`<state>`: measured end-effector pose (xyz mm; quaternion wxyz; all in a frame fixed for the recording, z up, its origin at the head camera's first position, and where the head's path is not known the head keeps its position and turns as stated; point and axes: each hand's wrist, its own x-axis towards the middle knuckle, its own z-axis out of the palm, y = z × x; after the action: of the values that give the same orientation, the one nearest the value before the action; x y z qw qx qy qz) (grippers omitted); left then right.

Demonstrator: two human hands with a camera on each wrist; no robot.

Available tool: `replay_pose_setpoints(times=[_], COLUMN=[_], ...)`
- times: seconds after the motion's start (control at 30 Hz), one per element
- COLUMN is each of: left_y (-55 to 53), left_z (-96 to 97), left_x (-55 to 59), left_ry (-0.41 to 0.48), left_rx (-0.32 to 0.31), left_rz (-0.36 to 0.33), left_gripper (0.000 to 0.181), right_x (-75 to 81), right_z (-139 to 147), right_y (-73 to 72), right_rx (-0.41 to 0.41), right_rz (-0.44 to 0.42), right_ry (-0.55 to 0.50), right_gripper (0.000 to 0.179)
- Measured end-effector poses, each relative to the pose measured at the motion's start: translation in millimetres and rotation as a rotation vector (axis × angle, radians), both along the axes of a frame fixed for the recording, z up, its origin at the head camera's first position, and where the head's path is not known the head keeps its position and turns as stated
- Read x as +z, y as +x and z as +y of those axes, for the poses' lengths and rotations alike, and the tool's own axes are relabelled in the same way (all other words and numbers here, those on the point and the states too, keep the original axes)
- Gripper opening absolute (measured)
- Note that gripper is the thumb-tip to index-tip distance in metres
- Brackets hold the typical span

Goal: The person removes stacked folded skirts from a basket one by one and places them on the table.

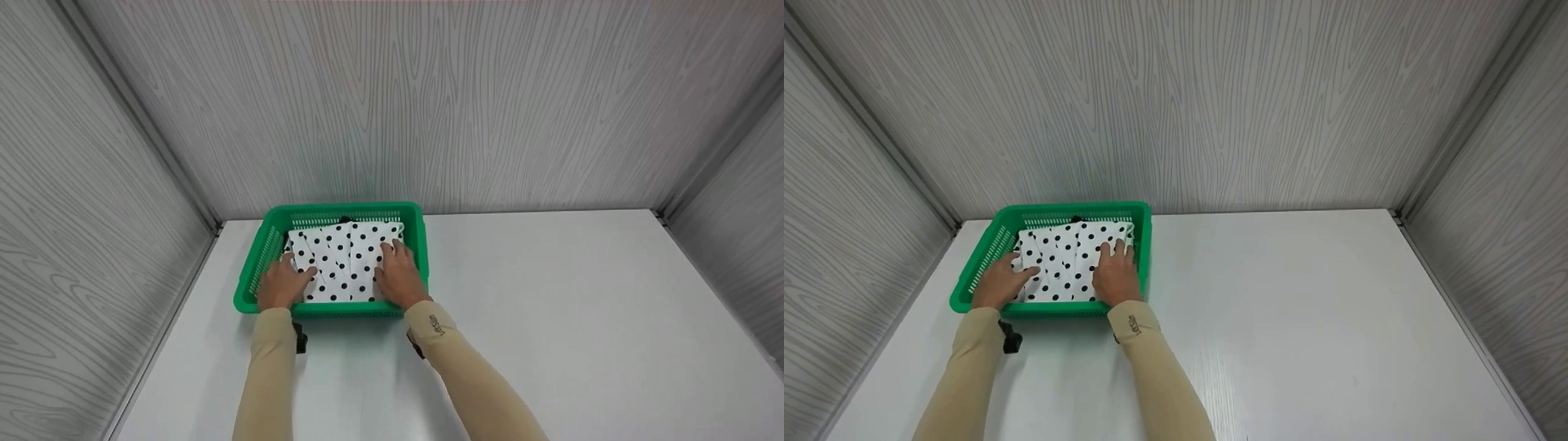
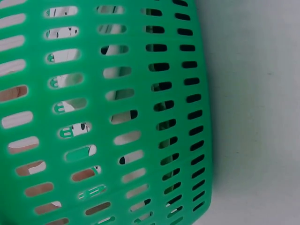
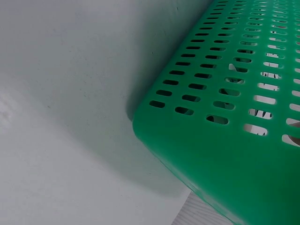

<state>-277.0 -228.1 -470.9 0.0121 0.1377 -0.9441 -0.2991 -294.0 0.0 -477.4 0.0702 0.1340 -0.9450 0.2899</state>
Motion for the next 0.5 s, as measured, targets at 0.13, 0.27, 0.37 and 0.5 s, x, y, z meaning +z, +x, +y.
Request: replay_pose_setpoints(times=[0.13,0.27,0.37,0.5], left_y=[-1.4,-0.8,0.2,0.1], left_z=[-1.3,-1.6,-1.1,-0.5], left_x=[0.2,-0.1,-1.4,-3.5], left_ry=[-0.006,-0.002,0.002,0.007], left_rx=[0.01,0.014,0.01,0.003], left_rz=[0.001,-0.005,-0.016,-0.043], left_gripper=[0.078,0.079,0.081,0.083], right_x=[1.7,1.5,1.3,0.9], right_z=[-0.7,-1.2,-1.0,-0.3], right_y=[-1.2,-1.2,0.0,1.1], right_rx=[0.014,0.015,0.011,0.002], right_rz=[0.007,-0.009,-0.031,-0.053], right_ry=[0.002,0.008,0.01,0.012], right_gripper=[0.043,0.043,0.044,0.045])
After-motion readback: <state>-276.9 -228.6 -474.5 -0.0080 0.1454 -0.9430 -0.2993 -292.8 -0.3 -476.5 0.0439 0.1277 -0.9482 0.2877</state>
